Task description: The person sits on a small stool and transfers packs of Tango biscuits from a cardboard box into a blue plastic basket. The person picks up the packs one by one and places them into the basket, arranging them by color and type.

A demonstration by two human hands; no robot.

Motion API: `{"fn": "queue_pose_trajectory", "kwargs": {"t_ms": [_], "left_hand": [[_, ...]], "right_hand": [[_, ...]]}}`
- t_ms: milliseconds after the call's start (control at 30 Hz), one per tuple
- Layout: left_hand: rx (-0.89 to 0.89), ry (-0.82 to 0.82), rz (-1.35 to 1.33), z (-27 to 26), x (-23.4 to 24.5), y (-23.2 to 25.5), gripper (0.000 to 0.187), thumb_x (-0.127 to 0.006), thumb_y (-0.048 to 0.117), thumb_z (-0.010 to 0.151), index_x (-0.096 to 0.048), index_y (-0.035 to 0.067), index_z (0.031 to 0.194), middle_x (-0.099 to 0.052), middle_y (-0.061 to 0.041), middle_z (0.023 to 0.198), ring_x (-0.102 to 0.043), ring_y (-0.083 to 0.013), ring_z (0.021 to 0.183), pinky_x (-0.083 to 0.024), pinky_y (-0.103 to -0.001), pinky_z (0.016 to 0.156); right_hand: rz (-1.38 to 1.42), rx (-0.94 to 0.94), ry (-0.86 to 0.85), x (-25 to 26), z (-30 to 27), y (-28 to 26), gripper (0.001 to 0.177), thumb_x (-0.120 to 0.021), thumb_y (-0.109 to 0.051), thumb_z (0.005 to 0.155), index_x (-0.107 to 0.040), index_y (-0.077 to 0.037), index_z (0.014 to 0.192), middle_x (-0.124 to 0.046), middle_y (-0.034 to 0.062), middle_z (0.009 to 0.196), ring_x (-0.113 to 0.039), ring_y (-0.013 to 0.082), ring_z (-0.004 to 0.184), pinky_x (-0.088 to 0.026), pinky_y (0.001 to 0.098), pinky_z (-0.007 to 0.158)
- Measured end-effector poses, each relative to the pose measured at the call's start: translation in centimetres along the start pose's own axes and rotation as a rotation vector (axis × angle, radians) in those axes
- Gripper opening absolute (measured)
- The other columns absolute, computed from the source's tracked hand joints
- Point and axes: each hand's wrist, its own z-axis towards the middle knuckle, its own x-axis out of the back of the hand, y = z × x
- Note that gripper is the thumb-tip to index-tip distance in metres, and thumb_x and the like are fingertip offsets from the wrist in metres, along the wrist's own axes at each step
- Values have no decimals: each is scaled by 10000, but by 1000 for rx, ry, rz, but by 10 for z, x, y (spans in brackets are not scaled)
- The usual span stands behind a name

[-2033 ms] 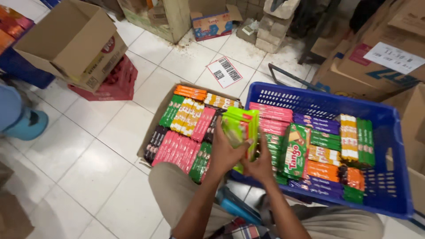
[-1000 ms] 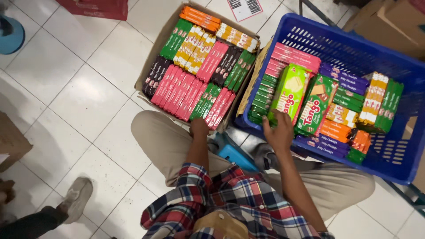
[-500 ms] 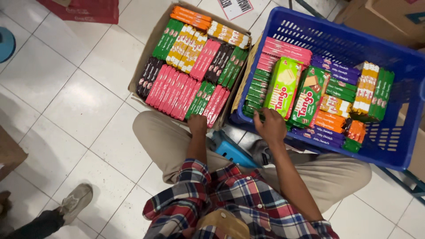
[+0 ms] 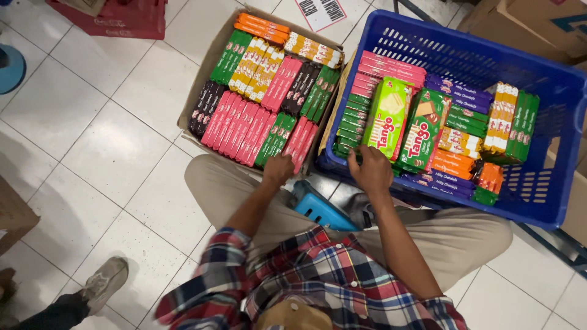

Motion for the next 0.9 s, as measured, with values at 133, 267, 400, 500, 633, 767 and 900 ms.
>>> {"fn": "queue_pose_trajectory", "kwargs": {"t_ms": [133,267,400,500,633,767,900], "left_hand": [[-31,-80,-138,20,61,-13,166,-603,0,817,-758,28,869,-691,-156,828,-709,-412,801,-596,-554,594],[-9,-207,-304,53,70,-32,213,-620,160,959,-663,83,1152,-654,-136,1127,-679,-431,1020,-622,-573,778],[133,-196,-524,53,21,-31,243,-507,137,1031,-615,24,1218,-644,-200,1165,-677,-478,1053,-604,-602,805],[258,-152,-617,50,21,-12,232,-477,235,1040,-506,107,1232,-589,-175,1164,-659,-472,1085,-563,-623,864],[428,-241,-599,39,92,32,673,-623,524,862,-468,121,1379,-402,-235,1449,-565,-540,1208,-560,-652,916],[582,-235,-436,35,114,52,498,-636,386,977,-516,88,1357,-500,-256,1345,-622,-506,1116,-586,-606,877],[608,-294,-476,35,112,24,574,-782,360,834,-590,113,1315,-520,-187,1310,-660,-455,1094,-599,-574,874]], "right_hand": [[-20,4,3,-4,-3,3,181,-756,-337,893,-721,-162,916,-626,61,707,-703,288,684,-580,370,619],[-34,-7,-16,-3,-3,4,188,-746,-351,895,-726,-166,920,-633,63,709,-705,292,676,-582,376,609],[-49,-22,-10,-8,-3,5,210,-744,-383,888,-723,-175,915,-633,62,708,-706,289,676,-588,380,612],[-49,-30,-28,-8,-3,3,200,-744,-360,879,-721,-163,903,-638,73,694,-708,299,670,-587,391,604],[-93,-56,-61,-11,-3,2,221,-729,-399,868,-723,-183,916,-646,59,705,-713,287,666,-590,380,604],[-63,-83,-71,-5,0,-2,232,-732,-399,847,-737,-182,931,-663,66,716,-722,298,679,-595,393,610],[-50,-82,-61,3,0,-5,234,-736,-385,852,-742,-169,943,-672,83,721,-725,311,678,-596,400,605]]}}
